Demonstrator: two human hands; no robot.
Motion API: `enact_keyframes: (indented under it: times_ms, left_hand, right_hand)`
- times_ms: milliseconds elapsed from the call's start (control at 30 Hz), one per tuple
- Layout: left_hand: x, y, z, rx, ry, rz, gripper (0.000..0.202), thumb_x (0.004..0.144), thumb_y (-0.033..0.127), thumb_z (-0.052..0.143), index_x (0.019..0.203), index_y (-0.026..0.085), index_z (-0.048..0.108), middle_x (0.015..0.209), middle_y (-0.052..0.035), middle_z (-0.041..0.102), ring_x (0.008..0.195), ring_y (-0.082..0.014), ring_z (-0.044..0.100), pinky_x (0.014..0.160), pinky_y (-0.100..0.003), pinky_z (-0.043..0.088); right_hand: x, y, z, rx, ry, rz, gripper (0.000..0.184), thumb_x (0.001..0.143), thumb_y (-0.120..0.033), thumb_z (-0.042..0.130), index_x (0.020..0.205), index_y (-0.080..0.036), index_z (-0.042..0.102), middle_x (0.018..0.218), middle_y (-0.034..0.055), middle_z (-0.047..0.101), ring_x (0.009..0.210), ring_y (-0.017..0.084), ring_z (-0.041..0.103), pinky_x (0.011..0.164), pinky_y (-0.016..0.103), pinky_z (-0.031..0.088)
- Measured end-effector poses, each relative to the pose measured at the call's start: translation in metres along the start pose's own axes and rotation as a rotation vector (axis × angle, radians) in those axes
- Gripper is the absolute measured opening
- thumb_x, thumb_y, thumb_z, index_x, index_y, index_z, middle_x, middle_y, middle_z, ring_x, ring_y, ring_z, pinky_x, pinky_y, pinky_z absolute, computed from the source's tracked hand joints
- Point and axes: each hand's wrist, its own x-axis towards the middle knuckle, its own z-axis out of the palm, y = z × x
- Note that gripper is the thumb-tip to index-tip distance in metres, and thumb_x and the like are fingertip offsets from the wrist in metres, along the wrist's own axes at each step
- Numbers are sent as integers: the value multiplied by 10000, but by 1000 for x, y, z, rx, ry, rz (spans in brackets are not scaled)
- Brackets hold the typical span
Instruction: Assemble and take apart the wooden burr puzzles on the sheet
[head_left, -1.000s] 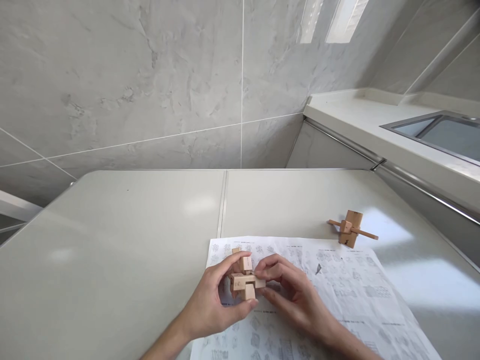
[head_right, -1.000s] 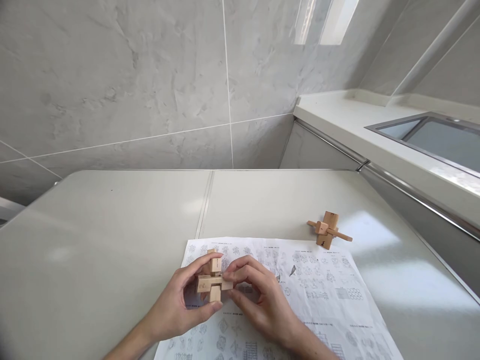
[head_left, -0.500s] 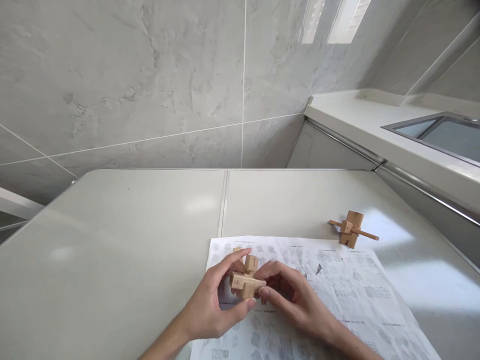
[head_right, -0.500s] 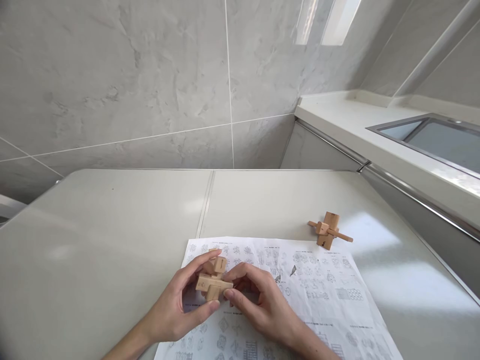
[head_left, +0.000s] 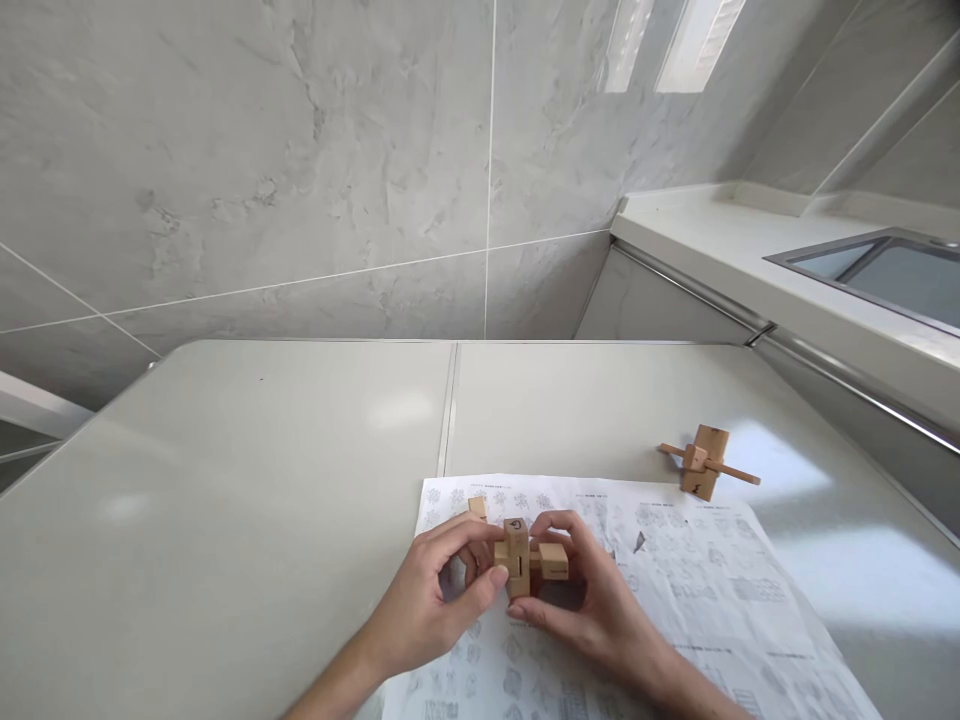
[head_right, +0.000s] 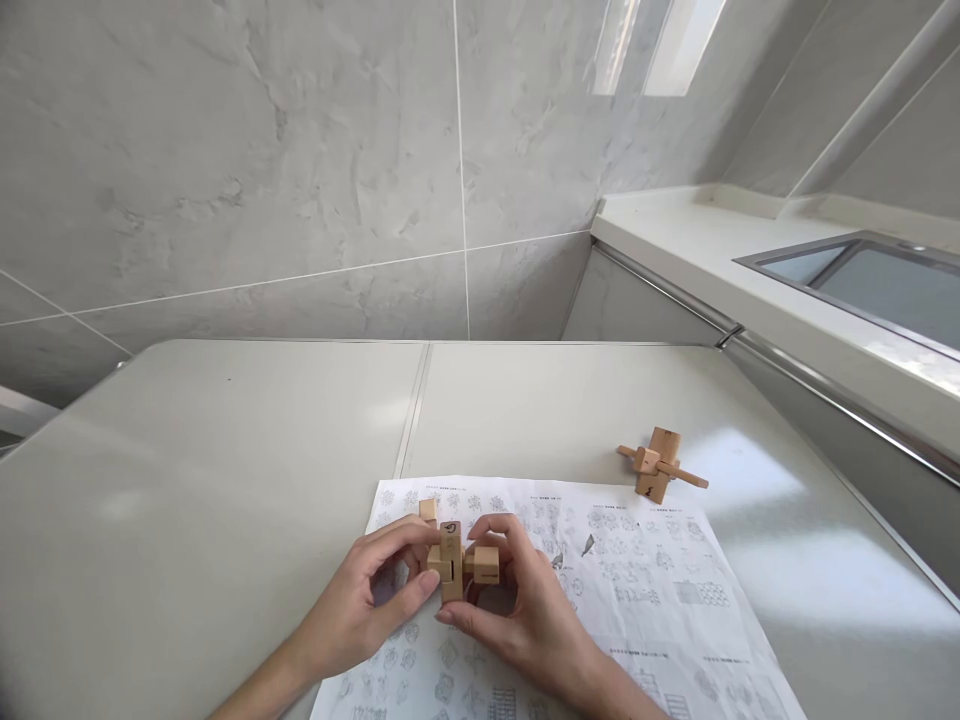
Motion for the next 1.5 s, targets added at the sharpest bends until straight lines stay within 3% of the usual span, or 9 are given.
enact_keyframes:
  times_ms: [133, 400, 633, 767, 933, 1067, 1200, 1333, 1500]
  left_hand:
    - [0, -3, 1, 13, -23, -34, 238, 991, 377, 695, 1175, 238, 754, 1036, -48, 724, 837, -183, 626, 760, -274, 524]
    - [1, 0, 3, 42, -5, -46, 142, 900, 335, 791, 991, 226, 790, 815, 5, 624, 743, -162, 557, 679, -263, 437]
    - [-1, -2, 4, -20, -27, -30, 122, 867, 318, 818, 915, 217, 770, 796, 14, 563, 721, -151, 508, 650, -261, 400]
    - [0, -2, -2, -158, -16, -43, 162, 876, 357, 829, 889, 207, 768, 867, -10, 570, 742, -150, 513, 626, -254, 388]
    - [2, -5, -11, -494, 13, -87, 385, 989, 551, 710, 1058, 174, 740, 946, -74, 677, 725, -156, 619, 625, -264, 481]
    - [3, -8, -12, -628, 61, -125, 465, 1034, 599, 621, 1101, 142, 671, 777, -60, 703, 586, -170, 674, 502, -252, 476]
    - [4, -7, -12, -639, 141, -129, 417, 1036, 571, 643, 1031, 154, 644, 777, -43, 711, 542, -119, 618, 513, -233, 473]
    - [5, -7, -11, -626, 208, -146, 424, 1032, 581, 645, 1022, 157, 646, 929, -62, 736, 521, -71, 548, 523, -231, 458]
    - [5, -8, -11, -598, 221, -161, 415, 1015, 580, 670, 1023, 167, 634, 1022, -81, 739, 520, -69, 532, 515, -246, 435]
  right_hand:
    - [-2, 0, 1, -115, 18, -28, 500, 878, -389, 885, 1143, -289, 473, 990, 10, 759, 804, 196, 728, 745, 339, 594]
    - [-3, 2, 4, -342, 73, -66, 464, 865, -355, 850, 1086, -296, 447, 880, -24, 778, 678, 175, 683, 626, 288, 528]
    - [-4, 9, 2, -398, 48, -133, 476, 880, -355, 859, 1096, -301, 438, 833, -44, 749, 661, 167, 682, 614, 274, 534]
    - [-4, 12, -1, -335, 1, -113, 521, 893, -361, 860, 1218, -307, 456, 942, -3, 748, 751, 196, 726, 689, 319, 582]
    - [-3, 13, 0, -494, -9, -181, 305, 937, -238, 741, 1200, -288, 595, 989, 43, 719, 742, 197, 683, 680, 320, 606]
    - [-1, 9, 4, -659, -10, -337, 480, 929, -152, 671, 1376, -315, 605, 1350, 125, 646, 1027, 268, 725, 833, 369, 660]
    - [3, -1, 8, -830, -123, -462, 688, 929, -92, 658, 1557, -320, 496, 1535, 148, 564, 1355, 350, 604, 1051, 484, 615]
    - [7, -7, 10, -912, -176, -550, 628, 947, -105, 668, 1528, -289, 519, 1478, 152, 635, 1360, 377, 584, 1036, 548, 611]
    - [8, -5, 11, -829, -122, -538, 308, 961, -122, 661, 1219, -279, 599, 1204, 104, 726, 1115, 315, 673, 894, 460, 639]
